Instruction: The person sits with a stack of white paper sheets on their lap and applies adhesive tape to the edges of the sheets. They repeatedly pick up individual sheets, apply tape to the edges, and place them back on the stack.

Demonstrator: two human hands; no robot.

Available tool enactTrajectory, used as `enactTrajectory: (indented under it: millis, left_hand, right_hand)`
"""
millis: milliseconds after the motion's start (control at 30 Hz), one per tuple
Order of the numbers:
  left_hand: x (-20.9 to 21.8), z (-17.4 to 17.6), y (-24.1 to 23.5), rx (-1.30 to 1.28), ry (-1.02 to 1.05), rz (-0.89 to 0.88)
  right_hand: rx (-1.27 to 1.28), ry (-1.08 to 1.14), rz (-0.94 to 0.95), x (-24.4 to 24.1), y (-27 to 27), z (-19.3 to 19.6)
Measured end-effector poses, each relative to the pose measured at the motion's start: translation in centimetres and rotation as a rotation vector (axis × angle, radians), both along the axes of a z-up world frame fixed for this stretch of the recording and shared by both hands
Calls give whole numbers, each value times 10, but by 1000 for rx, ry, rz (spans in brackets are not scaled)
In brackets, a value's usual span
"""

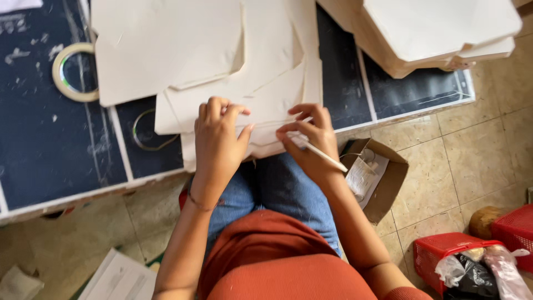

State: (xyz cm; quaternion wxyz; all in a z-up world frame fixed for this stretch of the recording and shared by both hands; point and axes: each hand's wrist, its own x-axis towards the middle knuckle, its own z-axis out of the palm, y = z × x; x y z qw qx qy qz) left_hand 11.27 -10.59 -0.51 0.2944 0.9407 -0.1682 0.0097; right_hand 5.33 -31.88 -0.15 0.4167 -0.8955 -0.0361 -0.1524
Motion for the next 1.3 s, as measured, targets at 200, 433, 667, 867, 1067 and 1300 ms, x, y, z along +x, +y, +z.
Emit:
enactTrajectory:
  millis: [200,433,667,867,1067,1300]
  left_hand:
    - [-3,-17,-1,-117,175,51]
    - [-14,-2,-5,-60,172,141]
    - [-11,-1,1,-115,235,105]
    - [-8,3,1,-62,244,101]
    - [-9,4,0,-42,229,81]
    - [-2,1,-30,21,186,95]
  right_hand:
    - [-39,79,37,1,4,-7]
    - [-70,82,26,-3,24,-8]
    - [-235,20,-31,-2,31,-16]
    - [-201,-98,-67,-5,-5,-6]
    - [-75,100,-206,-7,-59,15]
    - [-155,125,-245,-2,-55,7]
